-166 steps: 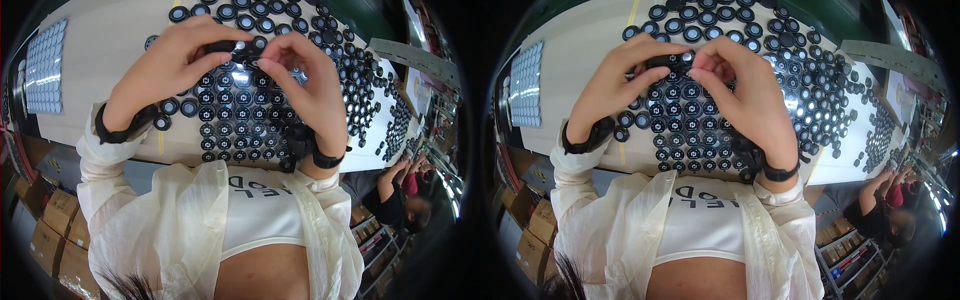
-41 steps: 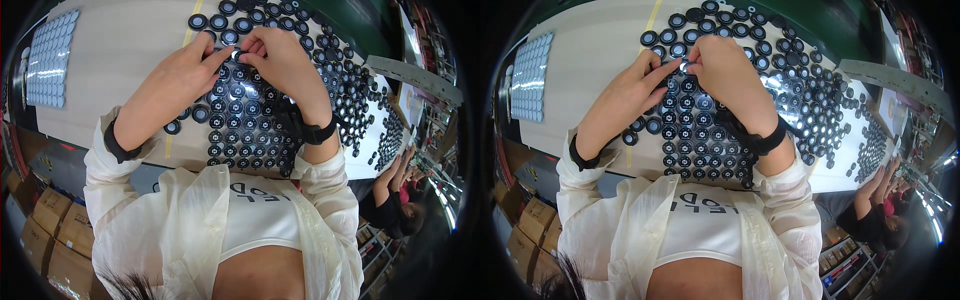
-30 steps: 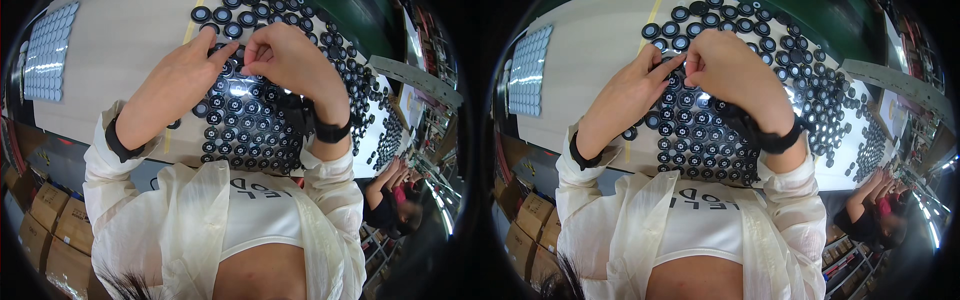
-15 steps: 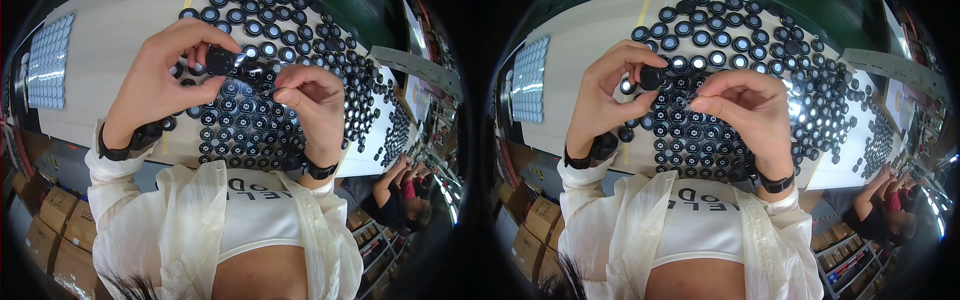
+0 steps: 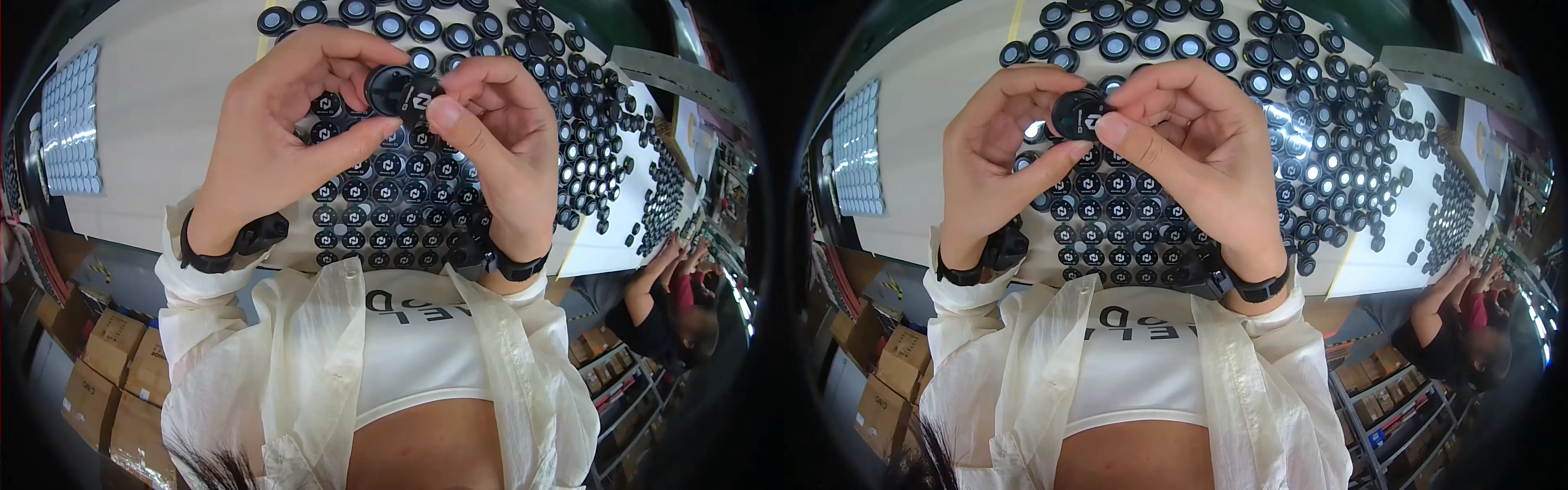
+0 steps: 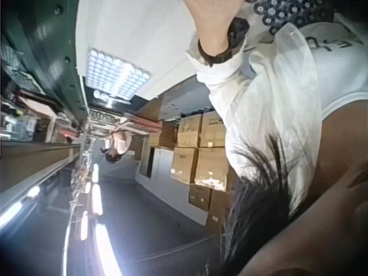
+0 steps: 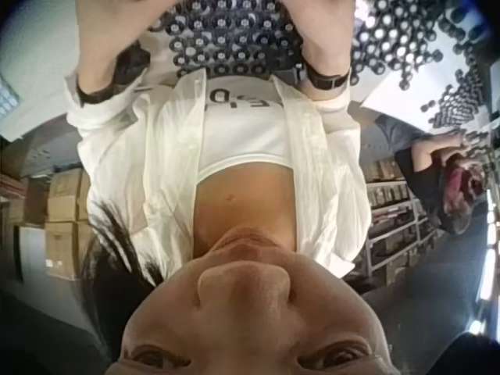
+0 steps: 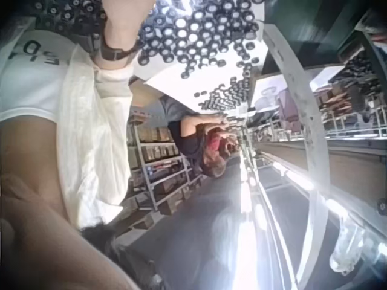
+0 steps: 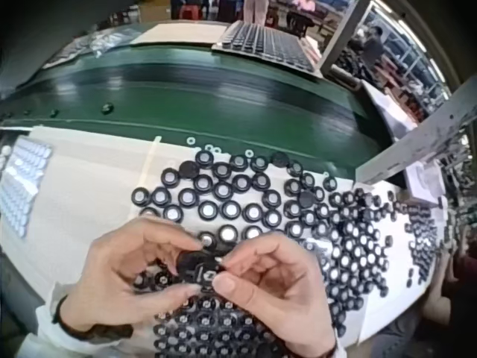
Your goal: Inspecting and arranging small circular electronic components at a manual workstation.
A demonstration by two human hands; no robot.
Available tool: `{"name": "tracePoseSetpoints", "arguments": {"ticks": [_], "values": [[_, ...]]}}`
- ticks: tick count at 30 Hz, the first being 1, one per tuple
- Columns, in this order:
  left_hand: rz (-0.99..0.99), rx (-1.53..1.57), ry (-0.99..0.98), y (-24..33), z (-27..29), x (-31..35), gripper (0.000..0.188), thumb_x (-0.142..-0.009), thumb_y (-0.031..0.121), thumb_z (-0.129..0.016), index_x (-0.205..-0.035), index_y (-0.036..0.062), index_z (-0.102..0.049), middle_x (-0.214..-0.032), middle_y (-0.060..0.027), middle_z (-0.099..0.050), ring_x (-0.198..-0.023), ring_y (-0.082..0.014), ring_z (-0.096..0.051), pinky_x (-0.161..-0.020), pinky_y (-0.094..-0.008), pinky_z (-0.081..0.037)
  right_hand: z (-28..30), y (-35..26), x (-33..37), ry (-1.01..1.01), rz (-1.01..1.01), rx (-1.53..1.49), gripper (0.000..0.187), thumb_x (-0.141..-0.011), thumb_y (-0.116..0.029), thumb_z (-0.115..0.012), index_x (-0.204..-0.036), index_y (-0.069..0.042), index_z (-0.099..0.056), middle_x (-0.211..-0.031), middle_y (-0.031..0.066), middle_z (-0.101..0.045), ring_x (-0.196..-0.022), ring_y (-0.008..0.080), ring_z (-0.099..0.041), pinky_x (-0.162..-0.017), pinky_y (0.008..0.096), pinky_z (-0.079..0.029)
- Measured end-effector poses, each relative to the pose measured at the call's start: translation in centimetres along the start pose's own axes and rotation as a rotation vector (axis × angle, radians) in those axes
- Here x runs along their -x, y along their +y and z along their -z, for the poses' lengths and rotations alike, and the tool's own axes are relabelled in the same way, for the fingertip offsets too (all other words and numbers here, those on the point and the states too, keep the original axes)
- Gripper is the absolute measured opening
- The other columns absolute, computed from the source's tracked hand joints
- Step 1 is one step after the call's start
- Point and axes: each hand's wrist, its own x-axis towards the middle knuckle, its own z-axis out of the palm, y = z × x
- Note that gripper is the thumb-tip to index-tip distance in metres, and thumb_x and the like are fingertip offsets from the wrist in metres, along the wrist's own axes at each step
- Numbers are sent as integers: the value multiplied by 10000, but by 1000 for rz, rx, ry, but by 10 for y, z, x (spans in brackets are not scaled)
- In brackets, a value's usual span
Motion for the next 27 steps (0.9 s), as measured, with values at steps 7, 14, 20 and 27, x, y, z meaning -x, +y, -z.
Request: {"name": "tracePoseSetpoints", "arguments": {"ticks": [7, 14, 20, 27], "values": [[51, -36, -14, 3, -4, -2, 486, -789, -104, -705, -1256, -79, -572, -1260, -154, -621, -979, -143, -623, -838, -272, -504, -2, -2, 0, 65, 25, 130, 204, -846, -10, -729, -1042, 22, -679, -909, 75, -704, -789, 84, -639, -675, 179, -495], [65, -69, 62, 6, -11, 0, 460, -795, -105, -699, -1242, -84, -591, -1246, -169, -634, -943, -139, -638, -821, -269, -556, -4, -1, 1, 142, 40, 245, 182, -845, -14, -727, -1023, 16, -702, -916, 89, -719, -776, 85, -649, -653, 177, -486], [64, -105, 66, 6, -11, 1, 445, -794, -111, -698, -1228, -78, -604, -1215, -161, -648, -937, -138, -639, -828, -276, -573, -3, 4, -1, 150, 60, 203, 163, -824, 13, -746, -984, 30, -718, -903, 118, -727, -787, 103, -676, -689, 189, -527], [56, -147, 42, 5, -9, 2, 473, -787, -101, -708, -1247, -41, -617, -1148, -128, -660, -901, -122, -615, -826, -266, -563, -1, 5, -2, 158, 52, 246, 151, -809, -23, -782, -948, 20, -743, -797, 54, -716, -665, 32, -605, -583, 141, -454]]}}
